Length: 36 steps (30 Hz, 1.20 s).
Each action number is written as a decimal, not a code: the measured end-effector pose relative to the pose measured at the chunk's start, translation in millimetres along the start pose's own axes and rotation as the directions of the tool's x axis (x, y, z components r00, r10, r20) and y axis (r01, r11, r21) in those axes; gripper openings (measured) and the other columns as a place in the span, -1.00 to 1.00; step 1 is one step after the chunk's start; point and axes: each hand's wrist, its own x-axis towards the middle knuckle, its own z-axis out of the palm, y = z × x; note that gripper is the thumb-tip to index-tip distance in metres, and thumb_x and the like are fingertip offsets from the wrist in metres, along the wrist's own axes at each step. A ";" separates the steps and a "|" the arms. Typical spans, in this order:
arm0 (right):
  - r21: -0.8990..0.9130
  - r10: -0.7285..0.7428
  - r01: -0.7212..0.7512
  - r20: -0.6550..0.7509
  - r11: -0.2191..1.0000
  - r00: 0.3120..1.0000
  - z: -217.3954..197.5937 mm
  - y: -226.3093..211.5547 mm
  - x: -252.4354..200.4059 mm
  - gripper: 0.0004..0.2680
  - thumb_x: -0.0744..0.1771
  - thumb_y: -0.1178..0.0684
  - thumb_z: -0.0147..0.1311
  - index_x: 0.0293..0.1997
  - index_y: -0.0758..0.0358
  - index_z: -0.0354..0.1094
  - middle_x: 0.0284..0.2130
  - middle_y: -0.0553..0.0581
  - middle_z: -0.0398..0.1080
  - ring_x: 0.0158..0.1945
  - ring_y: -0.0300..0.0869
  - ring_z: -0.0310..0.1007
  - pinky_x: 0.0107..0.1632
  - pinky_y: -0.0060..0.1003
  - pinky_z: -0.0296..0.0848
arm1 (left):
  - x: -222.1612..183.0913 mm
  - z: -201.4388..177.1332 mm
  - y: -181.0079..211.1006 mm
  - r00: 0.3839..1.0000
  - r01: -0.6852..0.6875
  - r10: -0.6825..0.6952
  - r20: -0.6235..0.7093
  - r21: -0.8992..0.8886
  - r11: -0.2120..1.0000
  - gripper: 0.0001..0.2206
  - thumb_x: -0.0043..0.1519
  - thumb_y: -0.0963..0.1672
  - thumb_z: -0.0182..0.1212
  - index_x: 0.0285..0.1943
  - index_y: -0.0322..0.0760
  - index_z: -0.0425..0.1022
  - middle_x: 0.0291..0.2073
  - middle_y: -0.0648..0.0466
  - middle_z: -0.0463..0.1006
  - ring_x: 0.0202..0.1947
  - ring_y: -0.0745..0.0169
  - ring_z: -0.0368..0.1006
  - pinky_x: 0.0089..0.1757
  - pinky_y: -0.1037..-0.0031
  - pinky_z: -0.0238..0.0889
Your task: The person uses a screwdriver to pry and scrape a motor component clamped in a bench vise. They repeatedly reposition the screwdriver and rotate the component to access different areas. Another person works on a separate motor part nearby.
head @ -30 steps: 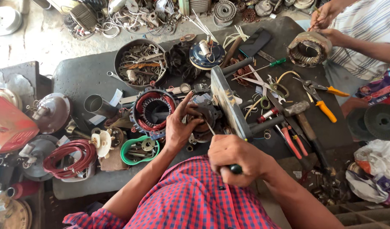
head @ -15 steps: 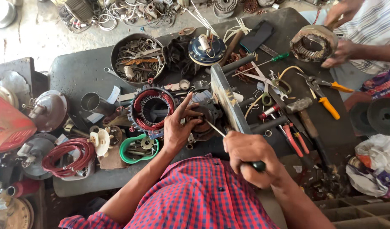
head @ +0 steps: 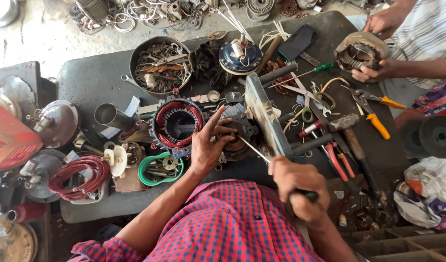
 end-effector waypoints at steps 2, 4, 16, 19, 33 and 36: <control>-0.081 0.028 -0.015 0.167 0.997 0.986 -6.7 -1.5 15.8 -0.95 0.12 0.10 -0.09 -0.62 0.19 0.19 -0.67 0.00 0.19 -0.51 -0.18 0.16 -0.15 -0.14 0.32 | -0.6 1.7 -0.8 1.000 0.030 -0.029 0.009 -0.037 0.999 -0.25 0.15 -0.30 0.32 0.57 -0.15 0.13 -0.13 0.02 0.73 0.19 0.14 0.58 0.12 0.36 0.48; -0.141 0.070 -0.026 0.315 0.990 0.946 -7.9 -2.9 33.3 -0.95 0.12 0.12 -0.09 -0.62 0.18 0.18 -0.66 -0.01 0.19 -0.48 -0.14 0.19 -0.18 -0.18 0.32 | -3.3 3.3 -0.4 0.999 0.039 -0.039 -0.008 -0.041 0.998 -0.25 0.15 -0.30 0.32 0.58 -0.15 0.13 -0.11 0.01 0.72 0.18 0.13 0.59 0.11 0.36 0.48; -0.262 0.023 0.194 0.647 0.945 0.762 10.0 -5.3 37.4 -0.95 0.15 0.17 -0.01 -0.45 0.24 0.23 -0.50 0.09 0.23 -0.33 0.01 0.27 -0.05 -0.08 0.32 | -2.5 8.5 3.6 0.996 0.036 -0.035 -0.081 0.008 0.999 -0.16 0.02 -0.29 0.41 0.56 -0.14 0.15 -0.24 0.03 0.71 -0.02 0.18 0.66 0.03 0.37 0.49; -0.202 -0.090 0.213 0.490 0.956 0.867 7.0 -1.0 21.7 -0.95 0.14 0.12 -0.01 -0.48 0.21 0.25 -0.51 0.08 0.20 -0.35 -0.03 0.26 -0.01 -0.06 0.38 | -1.3 7.0 5.5 0.997 0.031 -0.032 -0.068 -0.005 0.999 -0.17 0.04 -0.30 0.39 0.57 -0.14 0.14 -0.26 0.04 0.72 0.00 0.18 0.66 0.05 0.37 0.50; -0.105 0.013 0.028 0.367 0.994 0.930 -10.4 19.1 33.8 -0.93 0.13 0.11 -0.06 -0.65 0.08 0.19 -0.70 -0.08 0.16 -0.55 -0.26 0.12 -0.29 -0.22 0.31 | -3.9 5.9 1.6 1.000 0.009 -0.010 -0.004 -0.010 1.000 -0.30 0.19 -0.31 0.26 0.56 -0.11 0.19 -0.04 0.04 0.71 0.02 0.17 0.67 0.01 0.40 0.55; -0.185 -0.014 0.118 0.484 0.976 0.875 -6.3 8.2 37.1 -0.98 0.15 0.09 -0.09 -0.55 0.10 0.22 -0.61 -0.02 0.18 -0.43 -0.20 0.20 -0.16 -0.19 0.34 | -4.5 7.4 5.4 0.999 -0.028 0.028 -0.046 0.018 0.999 -0.21 0.12 -0.28 0.37 0.57 -0.15 0.08 -0.09 0.03 0.70 0.11 0.10 0.59 0.05 0.35 0.48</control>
